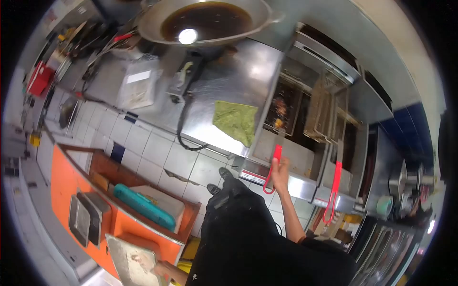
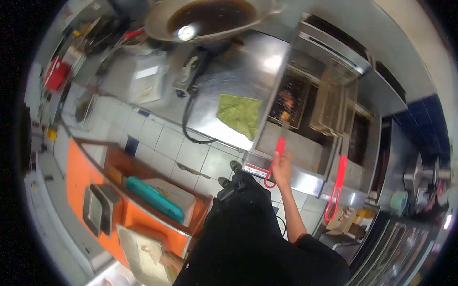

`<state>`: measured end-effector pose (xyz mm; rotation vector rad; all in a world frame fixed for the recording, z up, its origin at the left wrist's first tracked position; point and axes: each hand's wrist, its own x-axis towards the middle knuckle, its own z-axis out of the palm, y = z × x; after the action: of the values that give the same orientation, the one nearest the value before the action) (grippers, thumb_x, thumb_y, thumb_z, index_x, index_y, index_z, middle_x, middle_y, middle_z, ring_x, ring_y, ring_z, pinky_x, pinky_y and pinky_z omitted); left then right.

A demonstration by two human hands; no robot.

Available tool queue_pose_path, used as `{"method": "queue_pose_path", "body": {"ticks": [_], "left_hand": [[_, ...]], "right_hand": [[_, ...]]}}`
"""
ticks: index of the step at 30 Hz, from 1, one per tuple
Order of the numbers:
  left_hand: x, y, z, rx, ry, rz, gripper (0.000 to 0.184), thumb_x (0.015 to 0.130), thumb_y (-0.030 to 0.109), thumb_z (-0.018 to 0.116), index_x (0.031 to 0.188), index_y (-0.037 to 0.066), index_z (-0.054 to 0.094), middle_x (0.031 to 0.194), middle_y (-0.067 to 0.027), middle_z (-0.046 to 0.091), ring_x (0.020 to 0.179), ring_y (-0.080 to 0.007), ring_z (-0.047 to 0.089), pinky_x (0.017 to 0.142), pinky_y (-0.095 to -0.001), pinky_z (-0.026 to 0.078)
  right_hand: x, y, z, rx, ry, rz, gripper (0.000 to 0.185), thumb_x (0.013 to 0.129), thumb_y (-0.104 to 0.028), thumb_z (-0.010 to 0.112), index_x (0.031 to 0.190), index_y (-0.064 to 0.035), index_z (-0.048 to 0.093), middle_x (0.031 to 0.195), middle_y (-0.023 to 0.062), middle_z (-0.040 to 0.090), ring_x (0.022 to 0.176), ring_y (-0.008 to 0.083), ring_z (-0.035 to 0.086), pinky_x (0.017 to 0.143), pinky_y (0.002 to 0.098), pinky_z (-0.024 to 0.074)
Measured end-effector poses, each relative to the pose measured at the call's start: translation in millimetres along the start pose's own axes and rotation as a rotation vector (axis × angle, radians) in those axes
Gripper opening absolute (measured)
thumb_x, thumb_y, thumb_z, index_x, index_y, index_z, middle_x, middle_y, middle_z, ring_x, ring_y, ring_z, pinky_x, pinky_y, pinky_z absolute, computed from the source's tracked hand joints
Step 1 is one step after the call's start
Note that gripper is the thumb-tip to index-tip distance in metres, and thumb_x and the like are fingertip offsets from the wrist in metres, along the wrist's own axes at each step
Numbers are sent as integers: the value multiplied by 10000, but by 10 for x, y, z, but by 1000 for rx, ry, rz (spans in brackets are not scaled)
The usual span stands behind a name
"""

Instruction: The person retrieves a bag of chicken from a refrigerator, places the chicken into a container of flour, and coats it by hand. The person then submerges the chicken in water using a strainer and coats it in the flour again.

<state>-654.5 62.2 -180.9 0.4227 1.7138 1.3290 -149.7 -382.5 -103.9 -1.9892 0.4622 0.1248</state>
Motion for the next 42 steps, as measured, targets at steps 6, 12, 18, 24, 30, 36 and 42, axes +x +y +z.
{"method": "queue_pose_path", "body": {"ticks": [6, 12, 18, 24, 30, 36, 42], "left_hand": [[-625, -45, 2, 8, -291, 45, 751, 986, 556, 226, 1419, -49, 332, 1449, -222, 398, 1333, -371, 399, 1095, -452, 355], [-1192, -10, 37, -170, 60, -1, 739, 921, 659, 386, 1369, 72, 404, 1292, -159, 539, 1075, -323, 588, 872, -453, 518], [-772, 121, -500, -525, 421, 120, 578, 932, 580, 479, 1100, 26, 482, 938, -131, 582, 785, -255, 645, 594, -355, 555], [-574, 310, -639, -645, 702, 146, 391, 910, 345, 631, 1009, -18, 527, 816, -96, 607, 609, -198, 624, 516, -297, 527], [-629, 143, -659, -495, 752, 202, 234, 936, 235, 576, 959, 3, 567, 707, -48, 600, 539, -138, 583, 497, -279, 503], [-1681, -23, 41, -516, 562, -137, 324, 964, 313, 552, 944, -10, 544, 824, -102, 626, 680, -158, 643, 640, -306, 551], [-1869, 65, 726, -635, 485, -333, 488, 961, 389, 555, 1073, -86, 548, 994, -185, 655, 818, -222, 689, 682, -311, 567]], "right_hand": [[260, -1117, 407, -210, 278, -720, 301, 953, -236, 557, 1097, 27, 540, 956, 124, 612, 883, 228, 583, 801, 348, 452], [269, -1664, 1840, -214, -823, -939, 191, 970, -181, 537, 979, 1, 594, 807, 79, 623, 705, 141, 571, 670, 299, 468], [-880, -2232, 2908, -302, -1302, -1117, 157, 928, -158, 587, 967, -11, 622, 809, 104, 648, 734, 168, 614, 673, 311, 481], [-2431, -2155, 3688, -386, -1715, -1201, 179, 931, -186, 599, 1000, -24, 630, 842, 89, 658, 740, 157, 618, 674, 290, 486], [-3488, -1545, 4384, -752, -2167, -784, 364, 978, -337, 525, 1175, -31, 545, 863, 66, 641, 772, 157, 638, 640, 298, 518], [-3762, -1507, 4960, -764, -1980, -765, 376, 964, -361, 551, 1100, -9, 544, 805, 57, 613, 659, 134, 596, 551, 279, 506], [-3980, -1709, 5451, -628, -2112, -280, 242, 907, -278, 673, 872, -75, 544, 607, -15, 444, 500, 82, 442, 477, 249, 385]]}}
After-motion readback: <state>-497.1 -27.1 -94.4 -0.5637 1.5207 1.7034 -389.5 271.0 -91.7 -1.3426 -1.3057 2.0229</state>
